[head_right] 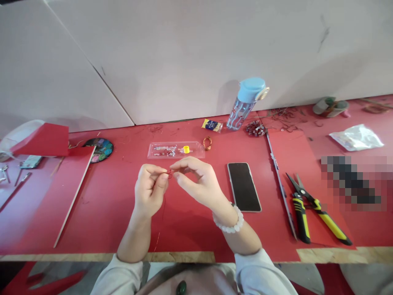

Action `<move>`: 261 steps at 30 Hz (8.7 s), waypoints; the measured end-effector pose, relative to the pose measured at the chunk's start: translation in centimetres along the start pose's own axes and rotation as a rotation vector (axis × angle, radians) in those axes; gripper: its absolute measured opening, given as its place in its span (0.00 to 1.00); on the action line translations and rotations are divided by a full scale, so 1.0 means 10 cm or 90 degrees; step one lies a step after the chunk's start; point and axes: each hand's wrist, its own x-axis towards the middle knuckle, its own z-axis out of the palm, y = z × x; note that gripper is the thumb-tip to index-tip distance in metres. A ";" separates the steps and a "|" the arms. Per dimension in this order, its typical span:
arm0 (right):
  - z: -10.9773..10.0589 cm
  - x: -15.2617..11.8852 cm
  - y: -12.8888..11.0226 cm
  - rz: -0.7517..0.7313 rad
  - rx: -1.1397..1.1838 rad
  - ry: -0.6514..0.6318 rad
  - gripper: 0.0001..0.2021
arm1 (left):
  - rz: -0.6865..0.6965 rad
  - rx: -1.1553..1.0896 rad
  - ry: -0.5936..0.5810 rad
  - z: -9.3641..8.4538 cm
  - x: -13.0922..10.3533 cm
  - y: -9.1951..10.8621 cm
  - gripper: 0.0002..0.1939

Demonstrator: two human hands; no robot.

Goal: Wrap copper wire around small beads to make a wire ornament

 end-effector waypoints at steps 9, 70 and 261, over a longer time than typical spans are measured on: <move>-0.01 0.02 -0.06 -0.012 -0.043 -0.047 0.04 | 0.015 -0.010 -0.010 0.00 0.00 -0.01 0.11; 0.00 -0.08 -0.15 -0.310 -0.503 -0.042 0.15 | 0.093 0.194 -0.067 0.01 0.05 0.13 0.06; 0.07 -0.03 0.06 -0.057 -0.001 0.057 0.08 | 0.086 -0.004 0.043 -0.03 0.08 0.09 0.08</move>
